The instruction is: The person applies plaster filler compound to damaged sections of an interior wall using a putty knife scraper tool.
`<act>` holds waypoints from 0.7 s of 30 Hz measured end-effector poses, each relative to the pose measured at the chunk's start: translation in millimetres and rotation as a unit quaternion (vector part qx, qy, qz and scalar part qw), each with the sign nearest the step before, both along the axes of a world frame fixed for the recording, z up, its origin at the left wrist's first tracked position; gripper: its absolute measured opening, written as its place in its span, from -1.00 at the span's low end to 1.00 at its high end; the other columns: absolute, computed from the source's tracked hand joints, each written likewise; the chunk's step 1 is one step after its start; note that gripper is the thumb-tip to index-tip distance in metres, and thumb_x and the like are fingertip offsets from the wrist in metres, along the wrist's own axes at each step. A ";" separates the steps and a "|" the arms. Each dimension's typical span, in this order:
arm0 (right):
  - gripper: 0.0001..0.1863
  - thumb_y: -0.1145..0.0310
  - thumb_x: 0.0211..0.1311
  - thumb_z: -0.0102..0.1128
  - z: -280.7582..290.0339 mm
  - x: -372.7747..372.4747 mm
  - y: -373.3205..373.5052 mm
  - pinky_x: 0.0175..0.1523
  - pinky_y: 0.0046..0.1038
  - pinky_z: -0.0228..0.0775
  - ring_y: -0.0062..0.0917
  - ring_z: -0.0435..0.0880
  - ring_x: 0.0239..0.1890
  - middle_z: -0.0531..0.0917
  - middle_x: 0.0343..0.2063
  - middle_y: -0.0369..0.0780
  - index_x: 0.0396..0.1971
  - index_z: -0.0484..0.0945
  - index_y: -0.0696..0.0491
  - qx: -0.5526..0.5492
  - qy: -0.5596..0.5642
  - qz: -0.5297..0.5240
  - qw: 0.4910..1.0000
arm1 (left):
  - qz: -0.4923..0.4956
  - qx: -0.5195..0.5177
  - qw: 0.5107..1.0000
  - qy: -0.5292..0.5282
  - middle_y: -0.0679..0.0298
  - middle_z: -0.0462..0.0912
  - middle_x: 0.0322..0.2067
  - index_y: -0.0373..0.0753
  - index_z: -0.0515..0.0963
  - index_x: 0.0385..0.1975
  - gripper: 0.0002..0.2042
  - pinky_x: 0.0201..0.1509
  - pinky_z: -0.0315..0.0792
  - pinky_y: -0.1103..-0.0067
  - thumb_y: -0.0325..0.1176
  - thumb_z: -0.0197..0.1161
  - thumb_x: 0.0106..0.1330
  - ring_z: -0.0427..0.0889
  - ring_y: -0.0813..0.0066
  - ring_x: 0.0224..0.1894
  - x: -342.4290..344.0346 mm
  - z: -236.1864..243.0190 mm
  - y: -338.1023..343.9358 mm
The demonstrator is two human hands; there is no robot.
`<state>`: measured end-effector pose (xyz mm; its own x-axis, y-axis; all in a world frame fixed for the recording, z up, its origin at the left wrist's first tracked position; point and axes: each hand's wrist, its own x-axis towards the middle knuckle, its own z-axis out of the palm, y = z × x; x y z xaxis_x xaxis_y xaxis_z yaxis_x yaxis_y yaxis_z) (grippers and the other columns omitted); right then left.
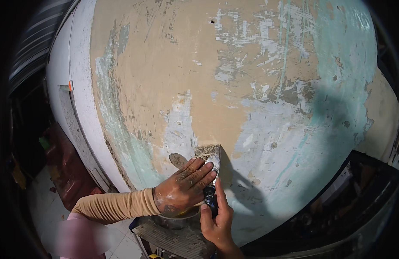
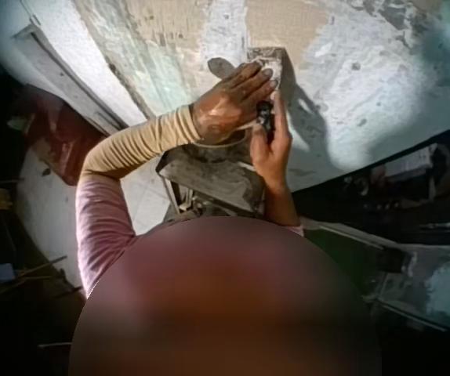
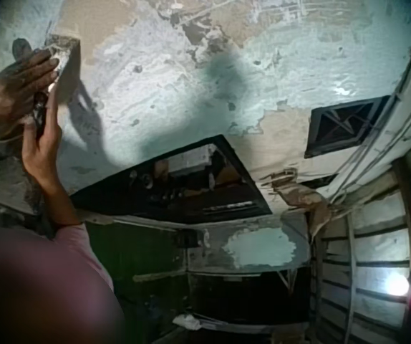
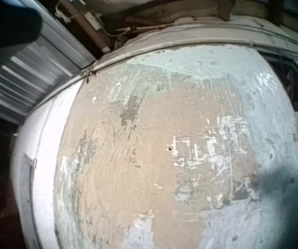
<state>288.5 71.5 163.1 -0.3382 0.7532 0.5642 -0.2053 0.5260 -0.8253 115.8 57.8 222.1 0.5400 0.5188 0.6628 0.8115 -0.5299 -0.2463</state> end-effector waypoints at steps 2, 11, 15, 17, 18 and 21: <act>-0.29 0.63 0.26 -0.11 -7.4 -4.8 3.7 -0.64 -0.72 0.18 -0.84 0.32 -0.71 0.50 -0.40 -0.31 0.44 0.02 0.19 0.040 0.015 0.005 0.999 | 0.002 -0.005 1.000 -0.003 -0.17 0.37 0.25 -0.45 0.35 0.26 -0.27 0.40 0.25 0.12 -0.27 0.37 0.05 0.35 -0.15 0.32 -1.3 -1.7 0.4; -0.30 0.56 0.20 0.01 -2.1 -11.2 3.5 0.02 -0.51 0.44 -0.48 0.61 -0.05 0.56 0.06 0.08 0.36 0.10 0.37 0.020 0.023 -0.034 0.999 | -0.036 0.017 0.999 0.003 -0.17 0.40 0.24 -0.46 0.40 0.22 -0.33 0.40 0.27 0.12 -0.31 0.36 0.06 0.38 -0.14 0.31 -9.0 8.3 9.1; -0.30 0.56 0.21 0.00 28.2 -24.6 9.4 0.23 -0.41 0.33 -0.34 0.51 0.18 0.47 0.16 0.14 0.36 0.08 0.40 -0.038 0.040 0.005 0.998 | -0.013 0.063 0.998 0.006 -0.15 0.41 0.23 -0.44 0.41 0.22 -0.35 0.38 0.29 0.11 -0.31 0.34 0.08 0.39 -0.13 0.30 -20.0 28.3 16.7; -0.31 0.56 0.22 0.00 20.1 -25.7 11.6 0.28 -0.39 0.28 -0.30 0.46 0.23 0.43 0.20 0.14 0.36 0.08 0.39 0.016 0.053 -0.015 0.998 | -0.024 0.032 0.999 0.017 -0.14 0.42 0.23 -0.43 0.42 0.21 -0.35 0.37 0.31 0.10 -0.31 0.33 0.07 0.40 -0.13 0.29 -20.8 32.6 14.6; -0.31 0.56 0.22 0.00 17.9 -22.6 6.6 0.28 -0.39 0.28 -0.30 0.46 0.23 0.43 0.20 0.14 0.36 0.08 0.39 0.014 0.051 -0.016 0.998 | -0.023 0.037 0.999 0.011 -0.13 0.41 0.23 -0.42 0.44 0.20 -0.37 0.36 0.32 0.11 -0.30 0.33 0.07 0.41 -0.13 0.28 -19.6 34.7 12.6; -0.32 0.56 0.24 -0.01 13.2 -16.7 -2.8 0.29 -0.40 0.26 -0.32 0.44 0.24 0.40 0.22 0.13 0.36 0.08 0.39 0.012 0.040 -0.023 0.999 | -0.043 0.000 0.999 0.011 -0.13 0.42 0.23 -0.42 0.45 0.19 -0.38 0.37 0.32 0.11 -0.30 0.31 0.08 0.41 -0.13 0.28 -17.3 22.1 4.5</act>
<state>271.8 68.7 176.3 -0.2574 0.7533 0.6053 -0.2448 0.5551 -0.7949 98.5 62.3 244.2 0.5964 0.4705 0.6503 0.7578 -0.5971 -0.2630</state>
